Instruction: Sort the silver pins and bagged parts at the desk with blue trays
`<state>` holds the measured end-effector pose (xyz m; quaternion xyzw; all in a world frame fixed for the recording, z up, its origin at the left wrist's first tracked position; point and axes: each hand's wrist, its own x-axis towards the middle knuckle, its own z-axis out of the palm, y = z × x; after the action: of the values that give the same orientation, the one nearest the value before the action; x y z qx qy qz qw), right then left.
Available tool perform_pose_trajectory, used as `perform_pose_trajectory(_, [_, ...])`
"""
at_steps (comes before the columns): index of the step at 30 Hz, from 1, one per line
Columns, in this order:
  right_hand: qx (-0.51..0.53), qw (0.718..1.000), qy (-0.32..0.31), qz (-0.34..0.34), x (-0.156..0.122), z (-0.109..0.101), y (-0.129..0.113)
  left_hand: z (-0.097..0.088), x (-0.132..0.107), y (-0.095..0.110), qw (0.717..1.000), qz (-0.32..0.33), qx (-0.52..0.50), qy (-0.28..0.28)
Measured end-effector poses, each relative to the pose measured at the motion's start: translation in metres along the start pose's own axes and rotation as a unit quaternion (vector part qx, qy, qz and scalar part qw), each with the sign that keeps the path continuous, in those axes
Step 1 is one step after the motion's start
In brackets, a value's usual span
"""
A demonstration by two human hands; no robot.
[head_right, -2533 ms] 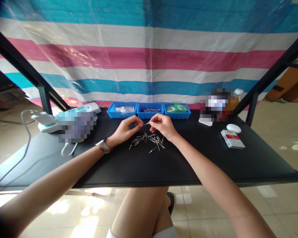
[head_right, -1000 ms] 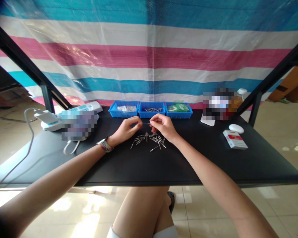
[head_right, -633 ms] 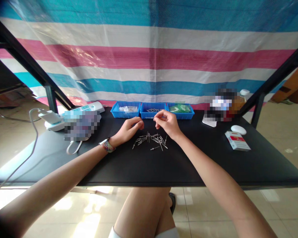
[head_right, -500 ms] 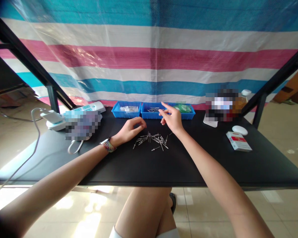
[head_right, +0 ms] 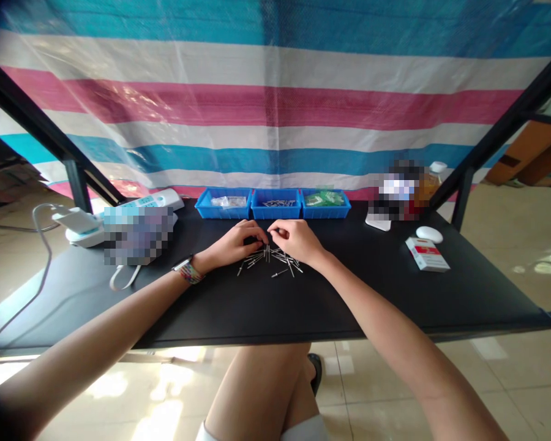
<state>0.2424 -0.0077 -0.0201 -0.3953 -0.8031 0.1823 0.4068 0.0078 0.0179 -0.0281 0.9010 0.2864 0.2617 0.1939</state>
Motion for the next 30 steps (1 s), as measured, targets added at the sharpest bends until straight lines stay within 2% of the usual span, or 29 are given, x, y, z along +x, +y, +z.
perform_pose_trajectory(6, [0.008,1.000,-0.011,0.003,-0.002,0.002,0.004,0.001,0.000,-0.008,1.000,-0.010,0.002,-0.005])
perform_pose_trajectory(18, [0.045,0.998,-0.026,0.027,-0.002,0.005,0.006,-0.007,0.002,-0.007,0.999,-0.006,-0.023,-0.031])
perform_pose_trajectory(30, [0.115,0.991,-0.064,0.019,-0.004,0.008,0.002,-0.011,0.003,-0.008,0.991,-0.075,-0.115,0.001])
